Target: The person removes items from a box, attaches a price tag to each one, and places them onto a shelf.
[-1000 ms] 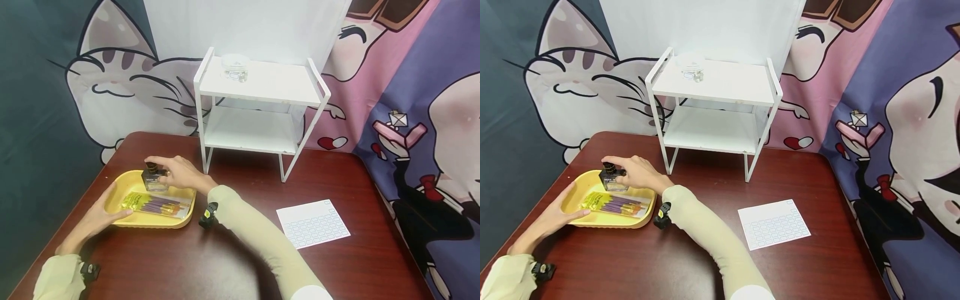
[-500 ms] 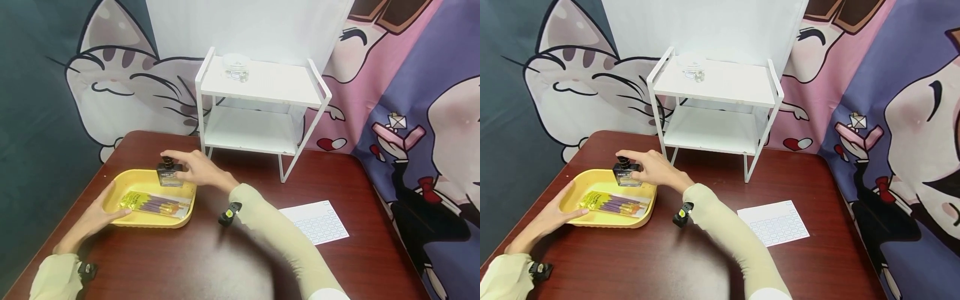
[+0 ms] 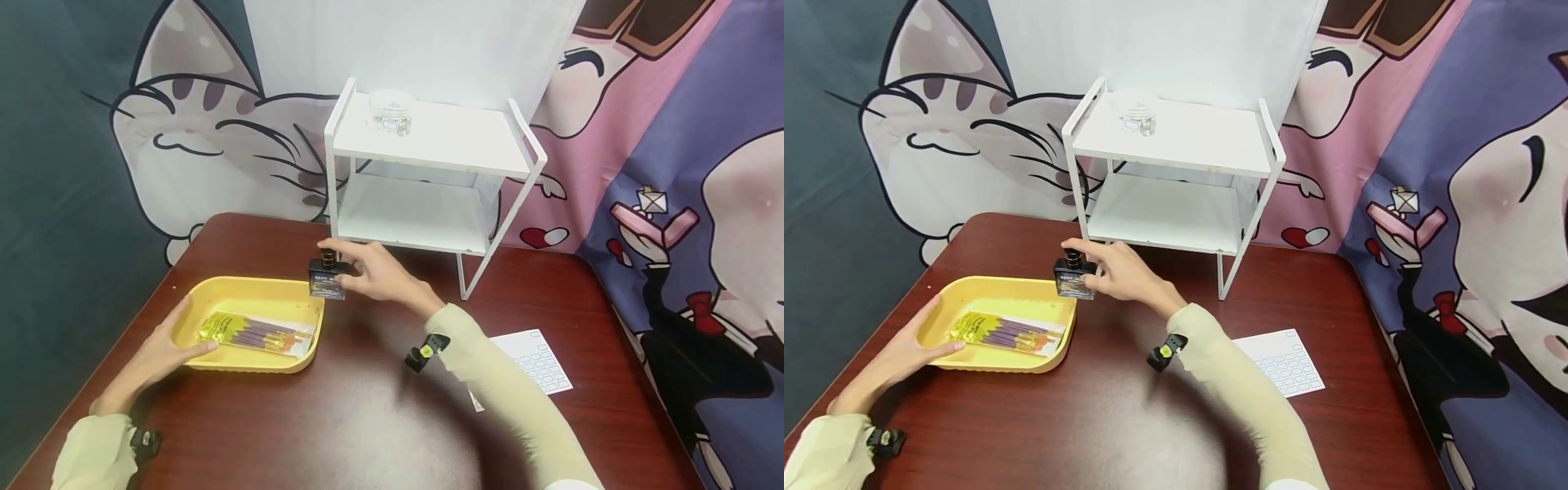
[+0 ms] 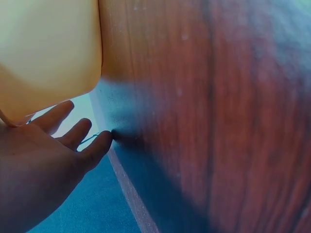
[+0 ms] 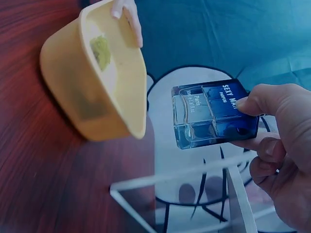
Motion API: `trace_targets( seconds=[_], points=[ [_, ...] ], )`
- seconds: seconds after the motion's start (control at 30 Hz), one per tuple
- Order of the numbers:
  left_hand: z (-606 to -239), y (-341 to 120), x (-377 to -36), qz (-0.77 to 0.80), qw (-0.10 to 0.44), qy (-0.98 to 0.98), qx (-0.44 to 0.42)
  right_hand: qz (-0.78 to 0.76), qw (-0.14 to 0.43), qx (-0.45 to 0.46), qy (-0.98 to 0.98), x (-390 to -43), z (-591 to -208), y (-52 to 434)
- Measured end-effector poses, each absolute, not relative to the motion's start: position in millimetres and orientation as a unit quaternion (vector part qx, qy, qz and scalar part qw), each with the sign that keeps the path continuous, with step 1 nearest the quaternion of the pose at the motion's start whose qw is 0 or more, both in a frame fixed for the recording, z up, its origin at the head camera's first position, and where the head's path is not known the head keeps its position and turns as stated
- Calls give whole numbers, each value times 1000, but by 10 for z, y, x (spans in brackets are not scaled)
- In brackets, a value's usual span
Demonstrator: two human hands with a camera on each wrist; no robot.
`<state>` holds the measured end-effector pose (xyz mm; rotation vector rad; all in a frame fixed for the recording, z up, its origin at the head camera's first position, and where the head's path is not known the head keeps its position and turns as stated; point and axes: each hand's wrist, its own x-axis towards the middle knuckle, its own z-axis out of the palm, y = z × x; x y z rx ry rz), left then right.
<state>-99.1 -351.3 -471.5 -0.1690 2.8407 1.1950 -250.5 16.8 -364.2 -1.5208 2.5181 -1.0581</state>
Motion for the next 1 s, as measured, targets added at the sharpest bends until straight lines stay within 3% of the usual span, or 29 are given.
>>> trace_targets(
  seconds=[0.53, 1.0],
  points=[
    [-4709, -3500, -1025, 391, 43, 917, -63, -323, -35, -475, 818, -2250, -4127, 1006],
    [-4726, -3530, -1030, 377, 43, 923, -64, -268, -34, -476, 837, -2081, -4504, 1142]
  ],
)
